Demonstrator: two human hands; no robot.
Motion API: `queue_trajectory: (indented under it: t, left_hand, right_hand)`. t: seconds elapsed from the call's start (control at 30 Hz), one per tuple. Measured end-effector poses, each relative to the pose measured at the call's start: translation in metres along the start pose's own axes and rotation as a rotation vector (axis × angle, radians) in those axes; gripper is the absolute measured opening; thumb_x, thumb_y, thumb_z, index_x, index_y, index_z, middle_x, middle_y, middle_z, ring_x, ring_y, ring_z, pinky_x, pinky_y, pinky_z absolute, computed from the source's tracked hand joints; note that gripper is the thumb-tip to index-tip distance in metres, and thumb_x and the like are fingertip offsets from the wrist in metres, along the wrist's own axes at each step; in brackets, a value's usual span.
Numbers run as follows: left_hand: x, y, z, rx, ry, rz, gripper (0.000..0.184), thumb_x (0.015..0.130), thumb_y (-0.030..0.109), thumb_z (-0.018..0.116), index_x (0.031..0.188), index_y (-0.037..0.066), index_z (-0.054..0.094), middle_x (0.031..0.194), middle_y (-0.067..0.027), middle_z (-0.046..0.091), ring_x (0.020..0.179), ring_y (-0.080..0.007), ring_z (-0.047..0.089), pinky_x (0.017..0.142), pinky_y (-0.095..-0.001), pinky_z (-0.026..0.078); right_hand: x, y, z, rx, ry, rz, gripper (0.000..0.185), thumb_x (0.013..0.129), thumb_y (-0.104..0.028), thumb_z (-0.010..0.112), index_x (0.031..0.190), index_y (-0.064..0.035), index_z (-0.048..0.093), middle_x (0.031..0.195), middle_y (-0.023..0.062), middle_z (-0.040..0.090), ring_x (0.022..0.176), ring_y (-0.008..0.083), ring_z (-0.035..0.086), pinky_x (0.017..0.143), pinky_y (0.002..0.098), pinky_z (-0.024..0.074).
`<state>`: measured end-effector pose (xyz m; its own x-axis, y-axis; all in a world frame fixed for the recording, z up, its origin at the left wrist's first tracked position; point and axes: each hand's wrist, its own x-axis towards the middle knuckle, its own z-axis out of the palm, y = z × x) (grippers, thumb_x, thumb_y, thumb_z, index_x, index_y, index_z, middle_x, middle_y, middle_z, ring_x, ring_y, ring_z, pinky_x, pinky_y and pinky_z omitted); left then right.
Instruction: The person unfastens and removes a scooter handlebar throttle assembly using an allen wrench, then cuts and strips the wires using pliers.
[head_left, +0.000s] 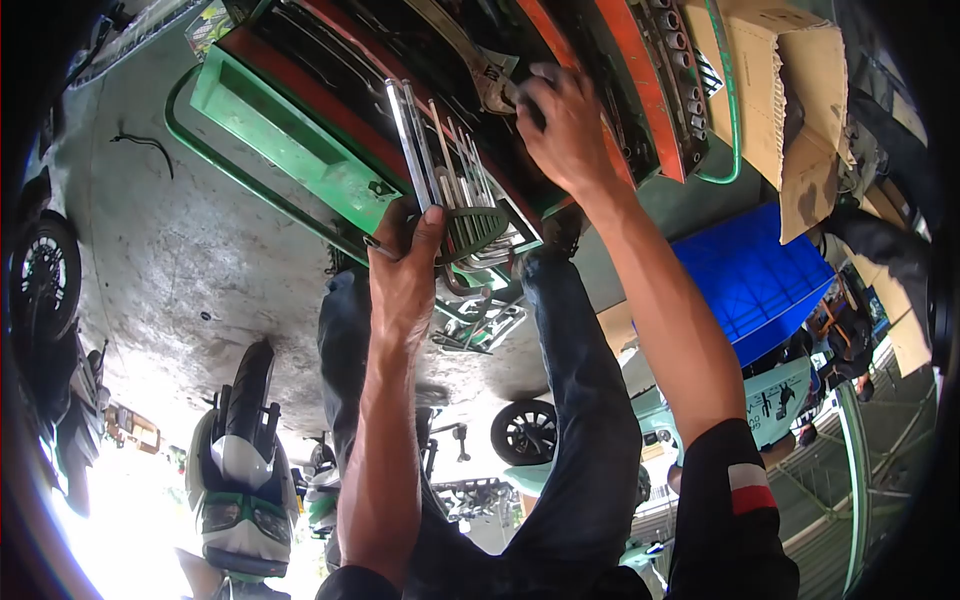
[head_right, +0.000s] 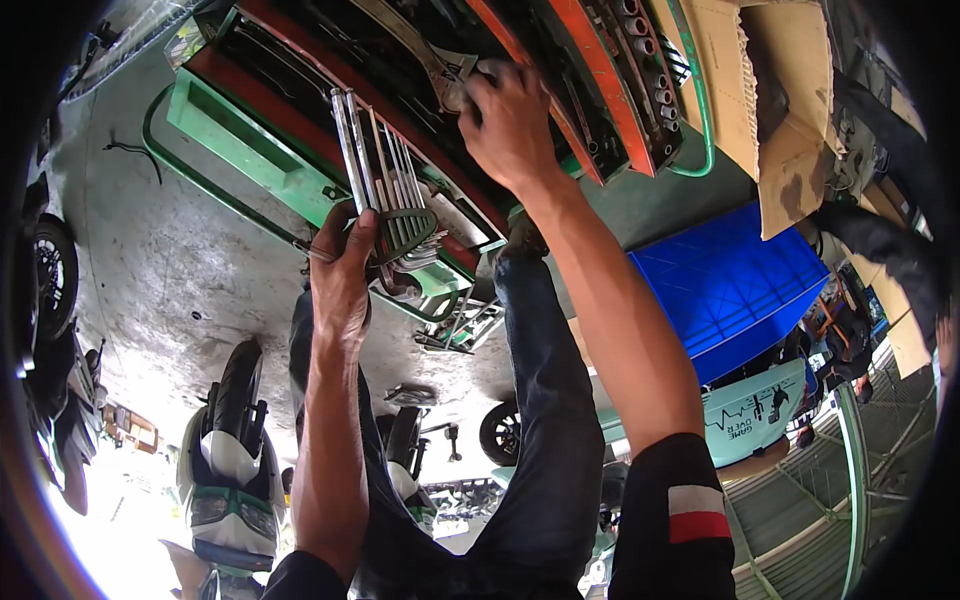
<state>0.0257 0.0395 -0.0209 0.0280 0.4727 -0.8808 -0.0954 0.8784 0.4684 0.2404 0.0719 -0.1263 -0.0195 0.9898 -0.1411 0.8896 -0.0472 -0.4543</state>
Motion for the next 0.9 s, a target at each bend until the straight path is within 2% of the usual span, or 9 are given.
queue_trajectory:
  t: [0.03,0.1,0.17,0.2,0.33,0.43,0.5,0.8,0.9]
  left_hand:
    - [-0.001,0.001,0.001,-0.014,0.009,0.006,0.033,0.096,0.025,0.062,0.109,-0.005,0.058,0.092,-0.0069,0.065,0.084,-0.0109,0.055,0.076,-0.0263,0.045]
    - [-0.002,0.002,0.0,-0.03,0.028,0.008,0.032,0.096,0.025,0.062,0.109,-0.005,0.058,0.093,-0.0072,0.065,0.084,-0.0111,0.055,0.077,-0.0265,0.044]
    - [-0.001,0.004,0.0,0.003,0.038,0.059,0.032,0.096,0.024,0.062,0.11,-0.005,0.057,0.093,-0.0076,0.065,0.085,-0.0112,0.056,0.076,-0.0263,0.045]
    - [-0.001,0.002,-0.002,0.0,0.037,0.068,0.032,0.096,0.024,0.062,0.109,-0.005,0.057,0.094,-0.0079,0.065,0.084,-0.0112,0.055,0.075,-0.0263,0.045]
    - [-0.002,0.005,0.0,0.033,0.066,0.092,0.032,0.096,0.024,0.062,0.109,-0.005,0.057,0.093,-0.0079,0.065,0.084,-0.0109,0.055,0.074,-0.0265,0.045]
    - [-0.005,0.009,0.003,0.022,0.057,0.076,0.032,0.097,0.024,0.061,0.109,-0.005,0.056,0.092,-0.0079,0.065,0.082,-0.0106,0.055,0.074,-0.0262,0.045]
    - [-0.005,0.01,0.004,-0.03,0.068,0.053,0.031,0.097,0.024,0.061,0.109,-0.005,0.056,0.092,-0.008,0.065,0.081,-0.0105,0.055,0.073,-0.0256,0.045]
    - [-0.004,0.007,0.001,-0.041,0.053,0.073,0.03,0.097,0.024,0.06,0.109,-0.004,0.054,0.089,-0.0078,0.064,0.08,-0.0099,0.053,0.073,-0.0247,0.043]
    - [-0.004,0.005,0.001,-0.036,0.032,0.094,0.03,0.097,0.023,0.06,0.108,-0.004,0.054,0.088,-0.0071,0.064,0.08,-0.0098,0.053,0.072,-0.0246,0.043]
  right_hand:
    - [-0.006,-0.006,-0.011,-0.003,0.003,-0.005,0.017,0.081,-0.014,0.066,0.096,-0.006,0.065,0.113,0.0117,0.06,0.104,0.0319,0.054,0.091,0.0477,0.0439]
    - [-0.021,-0.023,-0.033,0.548,-0.194,0.259,0.018,0.083,-0.017,0.066,0.094,-0.0031,0.062,0.106,0.0122,0.062,0.094,0.0308,0.059,0.086,0.0423,0.0471]
    - [-0.037,-0.05,-0.061,0.771,-0.305,0.455,0.02,0.087,-0.02,0.064,0.093,-0.0019,0.06,0.093,0.012,0.063,0.084,0.0248,0.062,0.079,0.0345,0.0486]
    - [-0.048,-0.057,-0.069,0.794,-0.327,0.42,0.024,0.092,-0.027,0.062,0.092,-0.0025,0.059,0.082,0.0105,0.061,0.079,0.0182,0.06,0.075,0.0309,0.0475]
    - [-0.076,-0.08,-0.083,0.872,-0.456,0.578,0.035,0.095,-0.036,0.061,0.096,-0.0012,0.058,0.084,0.0085,0.061,0.081,0.014,0.058,0.074,0.0287,0.0463]
    - [-0.09,-0.09,-0.072,1.092,-0.352,0.651,0.033,0.094,-0.032,0.064,0.1,-0.0006,0.057,0.087,0.006,0.062,0.082,0.0119,0.057,0.076,0.0273,0.0462]
    - [-0.092,-0.095,-0.07,1.368,-0.298,0.75,0.026,0.094,-0.022,0.066,0.108,-0.0039,0.055,0.092,0.0023,0.062,0.083,0.0097,0.058,0.076,0.0267,0.0468]
    - [-0.101,-0.111,-0.072,1.399,-0.105,0.891,0.022,0.095,-0.019,0.063,0.109,-0.0036,0.056,0.098,0.004,0.062,0.089,0.0121,0.06,0.081,0.0281,0.0478]
    - [-0.103,-0.107,-0.069,1.357,-0.184,0.861,0.023,0.095,-0.02,0.063,0.11,-0.0033,0.055,0.099,0.0048,0.062,0.089,0.012,0.06,0.08,0.0281,0.0479]
